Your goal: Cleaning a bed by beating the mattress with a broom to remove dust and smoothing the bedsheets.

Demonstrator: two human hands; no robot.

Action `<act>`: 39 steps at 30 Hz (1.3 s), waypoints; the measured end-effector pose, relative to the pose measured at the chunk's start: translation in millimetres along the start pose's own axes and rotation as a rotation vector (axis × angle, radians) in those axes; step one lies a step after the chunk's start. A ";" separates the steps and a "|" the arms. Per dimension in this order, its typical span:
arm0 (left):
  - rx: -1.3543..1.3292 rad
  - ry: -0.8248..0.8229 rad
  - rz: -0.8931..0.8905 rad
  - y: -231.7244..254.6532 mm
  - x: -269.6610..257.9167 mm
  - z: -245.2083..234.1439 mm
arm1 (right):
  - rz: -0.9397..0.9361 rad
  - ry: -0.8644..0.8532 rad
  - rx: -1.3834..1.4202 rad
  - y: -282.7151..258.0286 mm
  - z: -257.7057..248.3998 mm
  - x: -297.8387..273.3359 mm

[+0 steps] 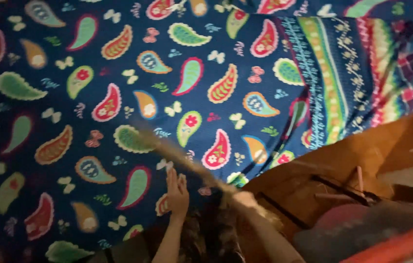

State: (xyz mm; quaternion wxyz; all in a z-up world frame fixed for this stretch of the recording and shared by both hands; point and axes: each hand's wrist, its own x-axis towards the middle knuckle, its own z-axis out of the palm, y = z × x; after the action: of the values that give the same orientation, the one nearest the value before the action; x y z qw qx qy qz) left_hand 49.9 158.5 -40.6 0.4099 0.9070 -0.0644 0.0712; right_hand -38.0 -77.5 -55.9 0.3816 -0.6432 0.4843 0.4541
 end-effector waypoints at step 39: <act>-0.079 -0.241 0.114 150.7 88.1 176.9 | -0.687 0.266 -0.378 -4.9 -163.8 65.0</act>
State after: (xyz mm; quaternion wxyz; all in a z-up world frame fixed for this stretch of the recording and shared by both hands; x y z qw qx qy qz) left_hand 123.5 -78.6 -29.5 0.4297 0.8872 -0.1672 -0.0174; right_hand 9.6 -246.8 -69.1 0.3202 -0.8793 0.1947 0.2940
